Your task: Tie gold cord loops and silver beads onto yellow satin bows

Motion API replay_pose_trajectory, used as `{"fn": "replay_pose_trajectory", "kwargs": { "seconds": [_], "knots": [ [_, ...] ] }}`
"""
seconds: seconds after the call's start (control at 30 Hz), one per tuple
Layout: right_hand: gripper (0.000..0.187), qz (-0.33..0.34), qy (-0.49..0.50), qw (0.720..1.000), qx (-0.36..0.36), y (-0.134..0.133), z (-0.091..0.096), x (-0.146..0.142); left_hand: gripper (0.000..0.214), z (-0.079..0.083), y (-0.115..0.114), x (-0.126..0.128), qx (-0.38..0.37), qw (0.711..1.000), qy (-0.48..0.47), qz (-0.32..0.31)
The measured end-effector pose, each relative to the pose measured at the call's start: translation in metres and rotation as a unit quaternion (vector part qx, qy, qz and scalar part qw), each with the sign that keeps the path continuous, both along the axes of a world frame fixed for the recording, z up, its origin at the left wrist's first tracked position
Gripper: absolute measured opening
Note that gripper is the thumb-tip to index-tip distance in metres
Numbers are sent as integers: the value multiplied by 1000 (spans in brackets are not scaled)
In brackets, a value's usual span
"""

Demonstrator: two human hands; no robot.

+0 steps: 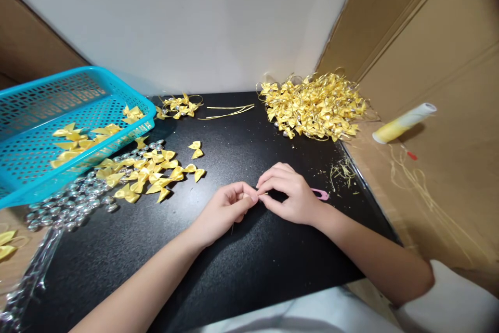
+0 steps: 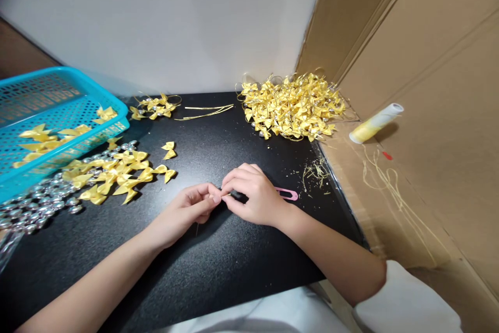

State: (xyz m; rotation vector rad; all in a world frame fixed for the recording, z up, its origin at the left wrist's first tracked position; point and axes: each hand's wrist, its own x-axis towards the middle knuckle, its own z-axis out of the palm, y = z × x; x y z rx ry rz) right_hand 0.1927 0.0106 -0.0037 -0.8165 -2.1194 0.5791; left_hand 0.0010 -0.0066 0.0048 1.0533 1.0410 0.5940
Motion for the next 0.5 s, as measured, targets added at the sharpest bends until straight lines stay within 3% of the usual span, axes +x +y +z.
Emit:
{"fn": "replay_pose_trajectory", "kwargs": {
  "seconds": [0.5],
  "knots": [
    [11,-18,8,999,28,6,8,9,29,1,-2,2,-20,1000,2,10]
  ]
}}
